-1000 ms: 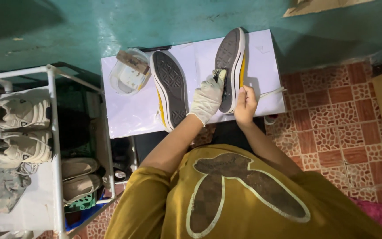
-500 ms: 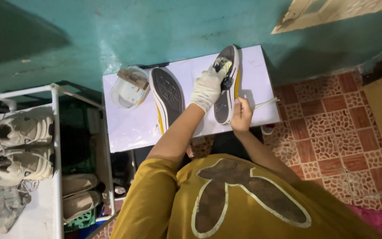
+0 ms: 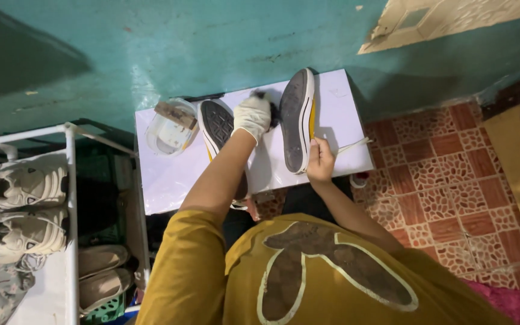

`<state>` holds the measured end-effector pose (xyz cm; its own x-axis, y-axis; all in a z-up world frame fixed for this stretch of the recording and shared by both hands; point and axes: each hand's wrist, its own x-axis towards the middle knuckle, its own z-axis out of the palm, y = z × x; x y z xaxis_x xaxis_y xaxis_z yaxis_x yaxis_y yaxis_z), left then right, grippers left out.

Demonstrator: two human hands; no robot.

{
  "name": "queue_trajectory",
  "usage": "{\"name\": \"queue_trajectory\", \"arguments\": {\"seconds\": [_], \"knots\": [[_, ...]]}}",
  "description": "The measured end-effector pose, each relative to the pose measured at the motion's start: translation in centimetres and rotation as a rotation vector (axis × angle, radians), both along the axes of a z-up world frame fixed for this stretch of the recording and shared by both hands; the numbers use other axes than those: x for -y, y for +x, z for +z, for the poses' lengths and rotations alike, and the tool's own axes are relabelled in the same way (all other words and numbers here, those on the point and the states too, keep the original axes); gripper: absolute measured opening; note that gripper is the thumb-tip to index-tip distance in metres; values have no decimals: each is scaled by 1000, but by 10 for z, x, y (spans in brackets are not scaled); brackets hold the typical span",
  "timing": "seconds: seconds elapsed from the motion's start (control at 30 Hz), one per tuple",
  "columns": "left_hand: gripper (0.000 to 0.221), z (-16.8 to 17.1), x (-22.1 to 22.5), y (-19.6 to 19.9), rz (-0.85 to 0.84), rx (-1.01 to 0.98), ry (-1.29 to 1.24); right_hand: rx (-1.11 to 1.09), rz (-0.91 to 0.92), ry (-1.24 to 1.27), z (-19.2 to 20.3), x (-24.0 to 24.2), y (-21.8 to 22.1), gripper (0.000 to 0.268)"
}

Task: A person is cleaning a pair of yellow sneakers using a cloth and cleaning solution on a low workbench.

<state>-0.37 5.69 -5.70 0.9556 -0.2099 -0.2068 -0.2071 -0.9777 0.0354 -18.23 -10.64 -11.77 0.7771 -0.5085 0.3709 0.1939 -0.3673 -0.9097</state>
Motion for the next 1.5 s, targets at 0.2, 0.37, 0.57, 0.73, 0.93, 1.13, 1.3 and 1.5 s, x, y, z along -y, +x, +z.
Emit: {"name": "queue_trajectory", "arguments": {"seconds": [0.2,0.37,0.57,0.73,0.93,1.13,1.3,1.5], "knots": [[49,139,38,-35,39,-168,-417,-8,-34,-3,-14,-1,3,17],[50,61,50,19,57,-288,-448,-57,-44,63,-10,-2,3,18],[63,67,35,16,215,-283,-384,-98,-73,102,-13,-4,4,17],[35,102,24,6,-183,-141,123,-108,-52,102,-6,-5,3,17],[22,126,63,7,-61,-145,-291,-124,-30,117,-2,-7,-1,18],[48,52,76,43,77,-310,-608,-107,-38,93,-10,-5,0,15],[60,85,75,20,276,-390,-561,-94,-15,118,-15,-4,1,17],[60,49,38,-16,25,-156,-458,-31,-31,-12,-24,-2,0,17]]}}
